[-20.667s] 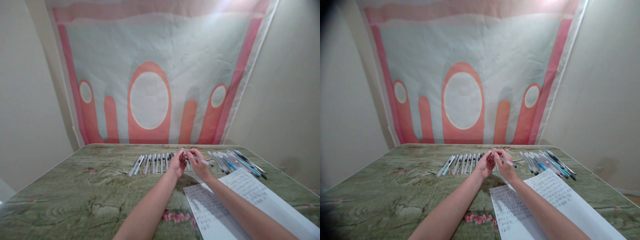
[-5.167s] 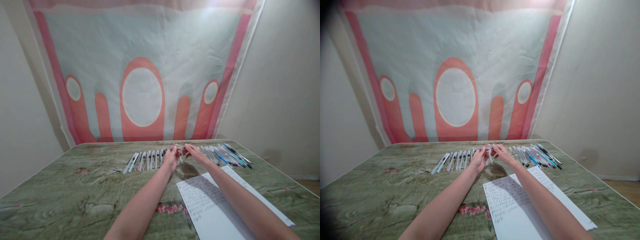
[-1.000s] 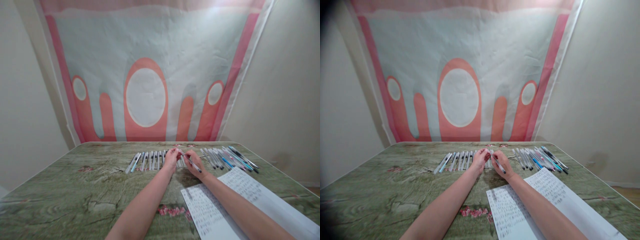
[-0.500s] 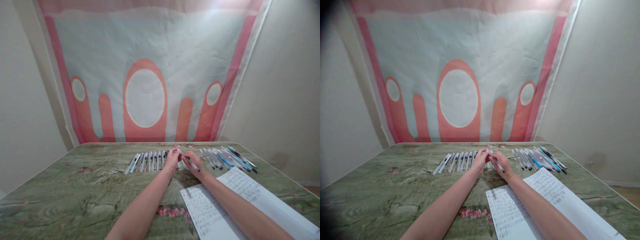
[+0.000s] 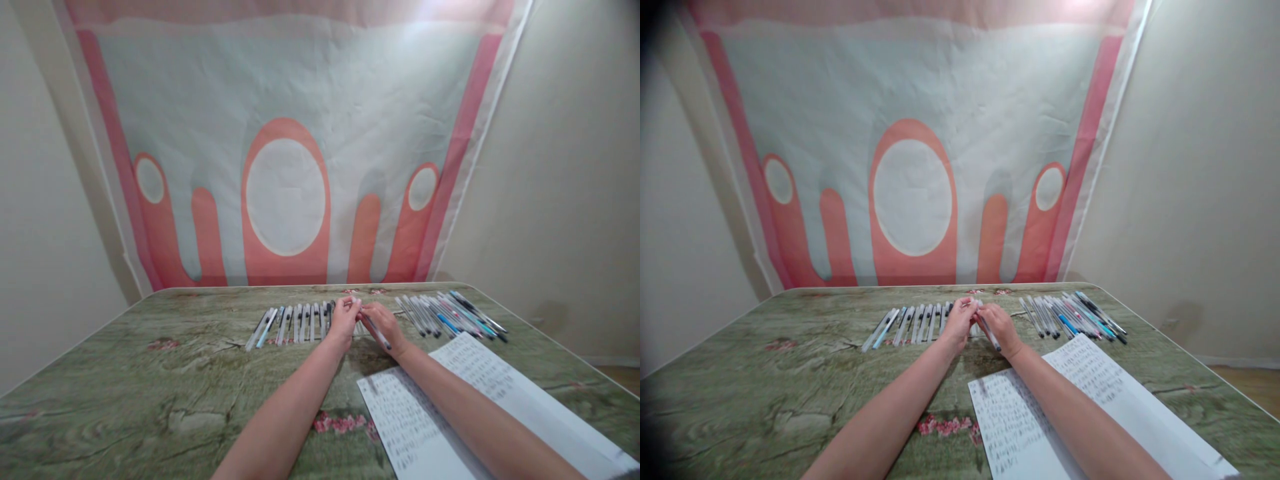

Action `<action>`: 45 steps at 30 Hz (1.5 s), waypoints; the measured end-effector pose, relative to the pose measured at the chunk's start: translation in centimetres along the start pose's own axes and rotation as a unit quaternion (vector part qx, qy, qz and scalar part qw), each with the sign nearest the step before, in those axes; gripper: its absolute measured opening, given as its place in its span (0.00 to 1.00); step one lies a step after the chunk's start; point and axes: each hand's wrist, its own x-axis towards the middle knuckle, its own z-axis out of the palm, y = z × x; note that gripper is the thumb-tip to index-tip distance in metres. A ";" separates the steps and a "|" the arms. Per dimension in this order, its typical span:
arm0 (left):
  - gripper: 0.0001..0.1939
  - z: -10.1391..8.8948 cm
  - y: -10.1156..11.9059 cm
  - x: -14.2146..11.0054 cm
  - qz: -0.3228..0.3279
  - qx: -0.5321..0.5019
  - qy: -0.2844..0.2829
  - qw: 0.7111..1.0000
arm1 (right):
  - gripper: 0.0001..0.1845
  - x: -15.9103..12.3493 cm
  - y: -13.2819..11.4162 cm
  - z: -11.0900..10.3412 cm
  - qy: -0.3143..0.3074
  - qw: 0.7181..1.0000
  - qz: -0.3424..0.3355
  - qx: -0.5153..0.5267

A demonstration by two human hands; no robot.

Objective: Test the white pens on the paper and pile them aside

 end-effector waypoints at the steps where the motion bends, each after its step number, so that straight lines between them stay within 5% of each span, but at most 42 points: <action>1: 0.21 0.0 0.2 0.0 0.009 0.001 0.005 1.000 | 0.08 0.0 0.2 0.1 -0.005 1.000 0.015 0.012; 5: 0.19 -0.4 1.1 0.2 0.061 0.031 0.053 0.996 | 0.12 0.4 0.8 0.0 -0.017 0.986 0.150 0.064; 9: 0.19 -1.1 1.1 0.6 0.075 0.045 0.089 0.992 | 0.17 1.3 0.2 -1.0 -0.121 0.920 0.300 0.222; 11: 0.19 -1.3 0.9 0.7 0.077 0.049 0.094 0.991 | 0.19 1.8 -0.2 -1.4 -0.172 0.884 0.328 0.285; 14: 0.22 -1.3 0.6 0.7 0.091 0.054 0.076 0.992 | 0.21 2.3 0.0 -1.8 -0.200 0.868 0.338 0.305; 16: 0.26 -1.3 0.4 0.6 0.108 0.058 0.069 0.990 | 0.19 2.3 0.9 -2.1 -0.195 0.882 0.344 0.259; 19: 0.25 -1.5 0.2 0.8 0.129 0.086 0.092 0.984 | 0.12 1.7 2.8 -3.1 -0.178 0.913 0.363 0.054; 24: 0.16 -2.1 -0.5 1.5 0.119 0.122 0.121 0.978 | 0.10 -0.3 5.2 -4.7 -0.258 0.846 0.376 -0.278; 35: 0.12 -2.7 -0.4 1.9 0.146 0.139 0.138 0.970 | 0.12 -1.3 5.9 -5.5 -0.277 0.780 0.427 -0.364; 39: 0.12 -2.8 -0.4 1.8 0.153 0.147 0.141 0.967 | 0.12 -0.8 5.5 -5.1 -0.252 0.810 0.399 -0.348; 45: 0.10 -2.4 0.0 0.9 0.204 0.192 0.115 0.953 | 0.10 0.0 3.3 -2.1 -0.228 0.942 0.221 -0.113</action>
